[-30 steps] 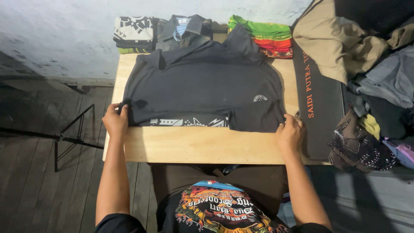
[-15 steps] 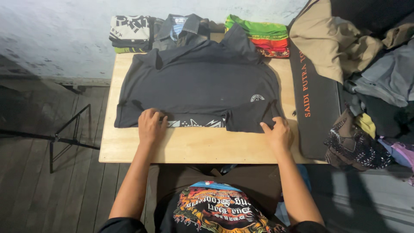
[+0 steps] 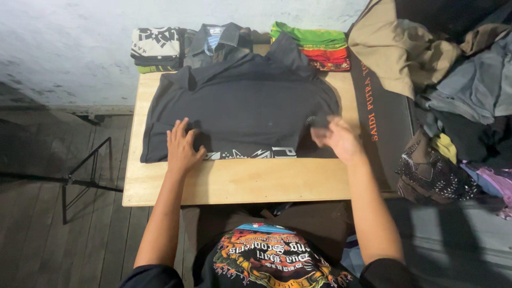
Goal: The person folds a black t-shirt on a wooden table by smoothing it flat and folding the sides and bottom.
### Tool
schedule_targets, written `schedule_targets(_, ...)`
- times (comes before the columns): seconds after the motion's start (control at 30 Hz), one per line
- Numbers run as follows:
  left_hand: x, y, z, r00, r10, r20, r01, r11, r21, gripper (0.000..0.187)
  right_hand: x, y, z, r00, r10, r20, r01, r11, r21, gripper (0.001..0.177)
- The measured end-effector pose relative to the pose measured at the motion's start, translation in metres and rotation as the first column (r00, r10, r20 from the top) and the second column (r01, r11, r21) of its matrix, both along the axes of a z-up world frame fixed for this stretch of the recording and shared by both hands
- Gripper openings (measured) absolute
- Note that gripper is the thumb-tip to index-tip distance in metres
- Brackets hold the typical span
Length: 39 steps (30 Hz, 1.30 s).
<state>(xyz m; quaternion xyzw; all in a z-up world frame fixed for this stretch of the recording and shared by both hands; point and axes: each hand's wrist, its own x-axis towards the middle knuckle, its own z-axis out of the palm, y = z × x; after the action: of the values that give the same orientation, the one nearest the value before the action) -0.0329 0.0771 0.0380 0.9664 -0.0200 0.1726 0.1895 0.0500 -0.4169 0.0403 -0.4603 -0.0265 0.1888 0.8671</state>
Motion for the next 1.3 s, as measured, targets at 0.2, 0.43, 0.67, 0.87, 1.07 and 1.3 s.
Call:
schedule_targets(0.2,-0.006,-0.012,-0.022,0.985,0.031,0.17,-0.046,0.996,0.08,0.066,0.007,0.014,-0.031,0.858,-0.029,0.512,0.346,0.771,-0.535,0.065)
schedule_targets(0.43,0.0,-0.007,-0.033,0.994,0.028,-0.107,-0.041,0.992,-0.118,0.041,-0.03,0.021,-0.042,0.745,0.38,0.548,0.618,-0.086,-0.781,0.065)
schedule_targets(0.67,-0.001,0.008,-0.019,0.995,-0.001,-0.101,0.003,1.0,0.02,0.072,-0.06,0.002,-0.042,0.679,0.224,0.699,0.725,-0.053,-0.687,0.062)
schedule_targets(0.87,0.0,0.009,-0.027,0.994,0.002,-0.112,0.004,0.999,0.048,0.082,-0.059,0.002,-0.045,0.565,0.072,0.822,0.825,-0.007,-0.566,0.035)
schedule_targets(1.07,-0.001,0.01,-0.028,0.993,0.003,-0.116,0.003,0.999,0.049,0.082,-0.078,0.0,-0.028,0.52,0.166,0.838,0.853,-0.152,-0.499,0.022)
schedule_targets(1.3,0.0,0.011,-0.029,0.994,-0.001,-0.112,0.007,0.999,0.05,0.081,-0.088,0.007,-0.021,0.517,0.259,0.816,0.855,-0.188,-0.483,0.019)
